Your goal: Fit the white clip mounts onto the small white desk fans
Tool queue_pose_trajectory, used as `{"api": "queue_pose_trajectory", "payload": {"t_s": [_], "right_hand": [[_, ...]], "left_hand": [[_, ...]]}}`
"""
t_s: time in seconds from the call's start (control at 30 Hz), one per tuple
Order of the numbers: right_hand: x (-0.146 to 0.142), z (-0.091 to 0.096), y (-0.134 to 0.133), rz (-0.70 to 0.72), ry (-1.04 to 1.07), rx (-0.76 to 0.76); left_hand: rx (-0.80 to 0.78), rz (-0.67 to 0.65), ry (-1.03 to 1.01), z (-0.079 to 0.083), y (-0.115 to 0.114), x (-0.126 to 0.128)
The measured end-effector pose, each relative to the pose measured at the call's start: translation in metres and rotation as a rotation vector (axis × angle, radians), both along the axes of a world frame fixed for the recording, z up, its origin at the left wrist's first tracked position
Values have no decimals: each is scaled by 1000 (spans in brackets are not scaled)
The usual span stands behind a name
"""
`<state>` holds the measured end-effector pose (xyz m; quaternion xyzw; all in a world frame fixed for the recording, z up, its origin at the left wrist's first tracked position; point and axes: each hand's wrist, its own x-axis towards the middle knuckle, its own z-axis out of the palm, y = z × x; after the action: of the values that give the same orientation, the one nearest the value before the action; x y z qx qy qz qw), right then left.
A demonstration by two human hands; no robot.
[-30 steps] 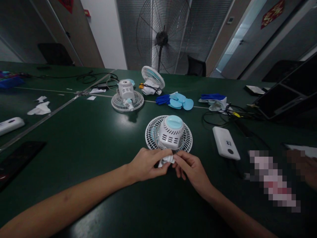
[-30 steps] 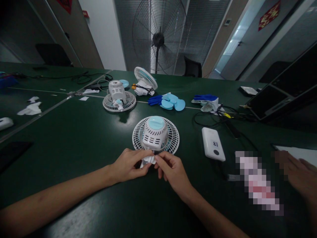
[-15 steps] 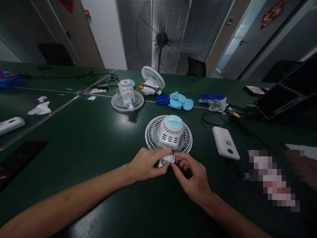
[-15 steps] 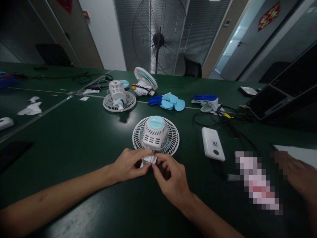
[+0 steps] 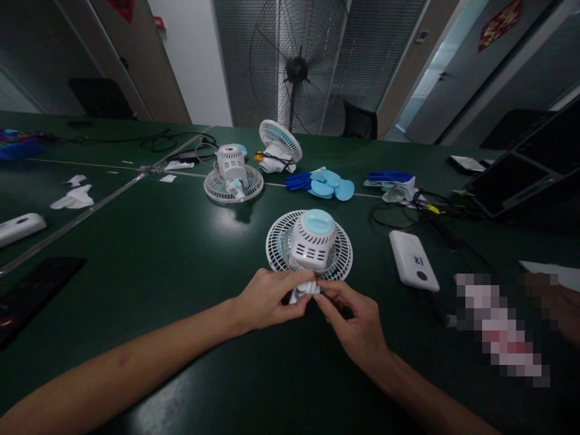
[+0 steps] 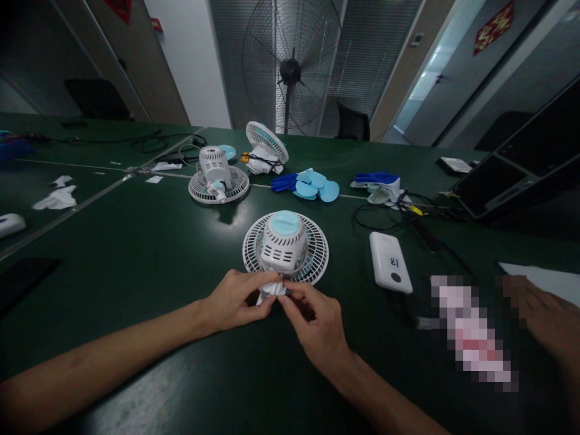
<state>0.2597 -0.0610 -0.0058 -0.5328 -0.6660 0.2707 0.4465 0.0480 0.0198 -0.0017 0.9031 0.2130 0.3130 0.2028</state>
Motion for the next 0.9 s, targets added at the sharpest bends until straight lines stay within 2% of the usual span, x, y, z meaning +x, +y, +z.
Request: {"api": "queue_pose_trajectory", "payload": {"t_s": [0.1, 0.3, 0.63, 0.73, 0.9], "right_hand": [[1, -1, 0, 0, 23, -73], [3, -3, 2, 5, 24, -110], [2, 2, 9, 36, 125, -258], [2, 5, 13, 98, 233, -384], [7, 14, 20, 224, 489, -682]], "left_hand": [[9, -3, 2, 1, 0, 0], [1, 3, 18, 1, 0, 0], [43, 14, 13, -1, 0, 1], [50, 15, 26, -2, 0, 1], [56, 12, 19, -1, 0, 1]]}}
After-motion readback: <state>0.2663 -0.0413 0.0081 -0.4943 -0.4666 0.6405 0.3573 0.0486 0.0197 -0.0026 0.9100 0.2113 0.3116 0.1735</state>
